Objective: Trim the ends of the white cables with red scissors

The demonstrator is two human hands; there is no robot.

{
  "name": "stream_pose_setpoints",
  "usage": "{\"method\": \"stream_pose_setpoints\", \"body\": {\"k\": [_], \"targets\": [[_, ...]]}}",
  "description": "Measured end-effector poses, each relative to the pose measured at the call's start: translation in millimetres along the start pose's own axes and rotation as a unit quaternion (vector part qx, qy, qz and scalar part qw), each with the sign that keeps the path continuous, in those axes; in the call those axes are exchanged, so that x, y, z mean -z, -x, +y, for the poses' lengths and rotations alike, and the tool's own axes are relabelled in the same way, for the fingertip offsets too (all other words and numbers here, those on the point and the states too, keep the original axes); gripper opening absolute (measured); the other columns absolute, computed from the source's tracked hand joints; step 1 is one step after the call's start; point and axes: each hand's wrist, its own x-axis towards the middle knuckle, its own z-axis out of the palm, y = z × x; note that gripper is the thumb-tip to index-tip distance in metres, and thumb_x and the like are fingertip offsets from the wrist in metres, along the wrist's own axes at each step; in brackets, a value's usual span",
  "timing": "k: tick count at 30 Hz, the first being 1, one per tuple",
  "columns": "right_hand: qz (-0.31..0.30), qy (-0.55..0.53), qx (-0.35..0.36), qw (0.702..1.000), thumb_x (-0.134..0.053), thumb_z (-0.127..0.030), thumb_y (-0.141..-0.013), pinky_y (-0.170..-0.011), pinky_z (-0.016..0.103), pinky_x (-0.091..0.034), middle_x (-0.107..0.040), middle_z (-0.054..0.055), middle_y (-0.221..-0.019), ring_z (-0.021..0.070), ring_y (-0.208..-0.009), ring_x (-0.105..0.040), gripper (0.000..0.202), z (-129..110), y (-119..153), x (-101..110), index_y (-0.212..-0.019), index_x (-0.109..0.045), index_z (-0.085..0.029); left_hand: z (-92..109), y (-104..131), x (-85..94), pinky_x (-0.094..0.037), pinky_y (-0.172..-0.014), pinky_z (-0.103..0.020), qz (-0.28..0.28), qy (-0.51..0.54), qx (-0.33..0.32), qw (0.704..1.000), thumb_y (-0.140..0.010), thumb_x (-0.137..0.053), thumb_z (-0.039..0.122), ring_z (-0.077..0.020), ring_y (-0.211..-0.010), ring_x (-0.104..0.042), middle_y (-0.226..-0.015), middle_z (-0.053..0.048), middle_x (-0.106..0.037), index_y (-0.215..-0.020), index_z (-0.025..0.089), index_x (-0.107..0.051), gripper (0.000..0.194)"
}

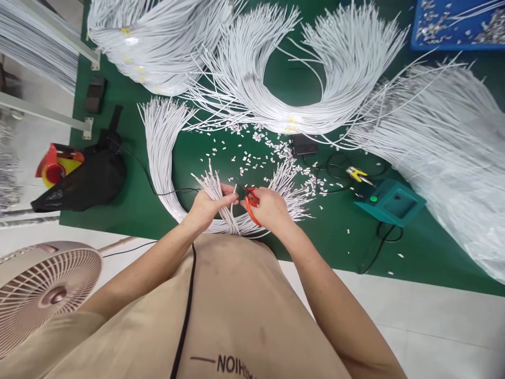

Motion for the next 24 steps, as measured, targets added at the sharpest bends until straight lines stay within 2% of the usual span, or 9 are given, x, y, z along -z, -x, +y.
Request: {"method": "stream_pose_setpoints", "body": {"k": [4, 7, 12, 17, 19, 21, 23, 24], "targets": [[-0.027, 0.064, 0.018, 0.997, -0.040, -0.047, -0.082, -0.056, 0.025, -0.031, -0.060, 0.005, -0.074, 0.0160, -0.069, -0.055, 0.037, -7, 2, 5, -0.075, -0.063, -0.020, 2, 0, -0.5, -0.040, -0.059, -0.026, 0.001, -0.026, -0.020, 0.999, -0.064, -0.071, 0.028, -0.0138, -0.063, -0.058, -0.064, -0.001, -0.063, -0.076, 0.013, -0.062, 0.021], [-0.024, 0.084, 0.025, 0.996, -0.040, -0.046, -0.082, -0.055, 0.027, -0.030, -0.061, 0.007, -0.072, 0.0175, -0.067, -0.056, 0.037, -9, 2, 8, -0.073, -0.064, -0.019, 2, 1, -0.7, -0.042, -0.060, -0.026, -0.001, -0.036, -0.025, 0.999, -0.064, -0.071, 0.028, -0.0139, -0.063, -0.058, -0.064, -0.001, -0.062, -0.073, 0.013, -0.060, 0.021], [-0.005, 0.100, 0.038, 0.994, -0.050, -0.040, -0.079, -0.055, 0.029, -0.031, -0.062, 0.009, -0.069, 0.0195, -0.064, -0.056, 0.028, -5, 2, 8, -0.069, -0.064, -0.017, 2, 2, -2.4, -0.046, -0.066, -0.028, 0.005, 0.018, -0.017, 1.000, -0.061, -0.073, 0.026, -0.0147, -0.066, -0.062, -0.067, 0.003, -0.060, -0.078, 0.016, -0.051, 0.029], [0.017, 0.083, 0.040, 0.996, -0.053, -0.032, -0.077, -0.054, 0.029, -0.032, -0.060, 0.008, -0.068, 0.0181, -0.063, -0.055, 0.020, 0, 4, 2, -0.067, -0.063, -0.018, -1, 0, -0.4, -0.044, -0.064, -0.027, -0.023, 0.028, -0.008, 0.999, -0.065, -0.070, 0.027, -0.0133, -0.064, -0.062, -0.072, 0.000, -0.064, -0.077, 0.018, -0.044, 0.030], [0.011, 0.040, 0.034, 0.999, -0.053, -0.033, -0.077, -0.053, 0.028, -0.031, -0.059, 0.006, -0.065, 0.0167, -0.061, -0.052, 0.022, 2, 3, 0, -0.063, -0.062, -0.018, -2, -1, 0.8, -0.043, -0.062, -0.026, -0.031, 0.031, -0.009, 0.999, -0.066, -0.068, 0.029, -0.0124, -0.063, -0.061, -0.074, -0.002, -0.065, -0.076, 0.018, -0.043, 0.030], [0.006, -0.045, 0.018, 0.999, -0.054, -0.036, -0.075, -0.052, 0.027, -0.031, -0.056, 0.004, -0.062, 0.0148, -0.057, -0.049, 0.025, 5, 1, 1, -0.060, -0.060, -0.018, -3, -1, 1.2, -0.042, -0.060, -0.025, -0.037, 0.032, -0.007, 0.999, -0.068, -0.067, 0.030, -0.0118, -0.062, -0.059, -0.075, -0.002, -0.065, -0.075, 0.018, -0.041, 0.030], [0.016, -0.179, -0.004, 0.984, -0.054, -0.037, -0.075, -0.053, 0.026, -0.033, -0.055, 0.002, -0.063, 0.0129, -0.057, -0.047, 0.023, 6, -2, 3, -0.067, -0.063, -0.017, -1, -1, 0.9, -0.041, -0.060, -0.025, -0.048, 0.032, -0.002, 0.998, -0.069, -0.066, 0.030, -0.0113, -0.061, -0.058, -0.076, -0.002, -0.065, -0.074, 0.018, -0.040, 0.029], [0.022, -0.253, -0.010, 0.967, -0.054, -0.037, -0.075, -0.054, 0.025, -0.034, -0.055, 0.001, -0.065, 0.0119, -0.057, -0.046, 0.022, 6, -5, 4, -0.074, -0.064, -0.017, 0, 0, 0.6, -0.041, -0.059, -0.025, -0.055, 0.032, 0.000, 0.998, -0.069, -0.066, 0.030, -0.0111, -0.061, -0.058, -0.075, -0.002, -0.065, -0.074, 0.018, -0.040, 0.029]]}}
